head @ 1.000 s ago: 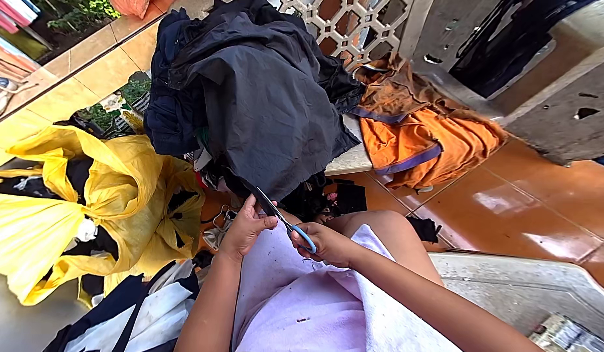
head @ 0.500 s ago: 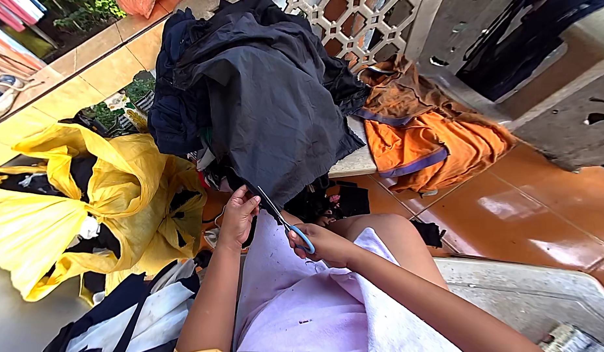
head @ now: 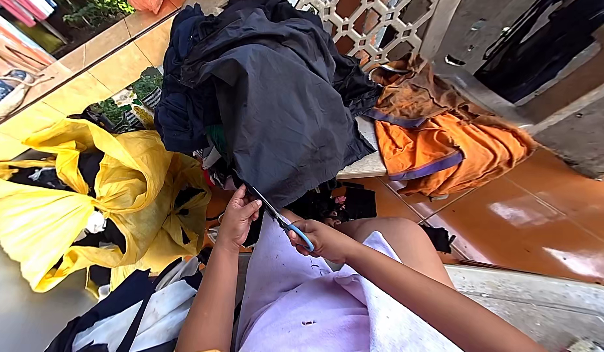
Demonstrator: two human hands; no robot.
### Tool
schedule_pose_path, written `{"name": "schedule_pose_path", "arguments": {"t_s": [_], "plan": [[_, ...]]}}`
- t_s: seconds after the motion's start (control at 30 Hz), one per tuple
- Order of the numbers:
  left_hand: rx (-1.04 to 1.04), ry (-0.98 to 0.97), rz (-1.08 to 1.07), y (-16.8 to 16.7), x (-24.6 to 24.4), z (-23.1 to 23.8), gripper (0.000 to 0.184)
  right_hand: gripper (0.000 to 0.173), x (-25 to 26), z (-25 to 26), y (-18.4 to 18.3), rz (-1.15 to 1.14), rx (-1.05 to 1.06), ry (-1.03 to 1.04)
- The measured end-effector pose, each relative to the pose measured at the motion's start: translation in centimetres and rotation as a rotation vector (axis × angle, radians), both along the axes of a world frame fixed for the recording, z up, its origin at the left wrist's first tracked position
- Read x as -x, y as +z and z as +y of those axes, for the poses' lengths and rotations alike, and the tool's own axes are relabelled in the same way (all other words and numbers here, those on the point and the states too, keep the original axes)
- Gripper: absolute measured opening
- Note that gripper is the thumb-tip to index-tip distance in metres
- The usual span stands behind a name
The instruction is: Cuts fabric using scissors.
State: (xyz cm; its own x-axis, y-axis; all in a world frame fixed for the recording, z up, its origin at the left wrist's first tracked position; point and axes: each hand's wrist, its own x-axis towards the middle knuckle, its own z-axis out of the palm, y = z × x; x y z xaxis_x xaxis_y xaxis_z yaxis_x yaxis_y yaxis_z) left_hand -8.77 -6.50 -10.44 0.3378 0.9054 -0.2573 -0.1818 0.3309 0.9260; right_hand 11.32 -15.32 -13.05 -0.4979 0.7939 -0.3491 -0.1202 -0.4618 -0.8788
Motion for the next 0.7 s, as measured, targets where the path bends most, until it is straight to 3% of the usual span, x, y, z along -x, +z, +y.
{"name": "schedule_pose_path", "arguments": {"t_s": [0.33, 0.7], "plan": [[0.020, -0.129, -0.013, 0.4, -0.5, -0.8, 0.086, 0.025, 0.2, 0.7, 0.4, 0.072, 0.005, 0.026], [0.015, -0.181, 0.013, 0.8, -0.5, -1.3, 0.085, 0.024, 0.3, -0.1, 0.7, 0.086, 0.038, -0.043]]}}
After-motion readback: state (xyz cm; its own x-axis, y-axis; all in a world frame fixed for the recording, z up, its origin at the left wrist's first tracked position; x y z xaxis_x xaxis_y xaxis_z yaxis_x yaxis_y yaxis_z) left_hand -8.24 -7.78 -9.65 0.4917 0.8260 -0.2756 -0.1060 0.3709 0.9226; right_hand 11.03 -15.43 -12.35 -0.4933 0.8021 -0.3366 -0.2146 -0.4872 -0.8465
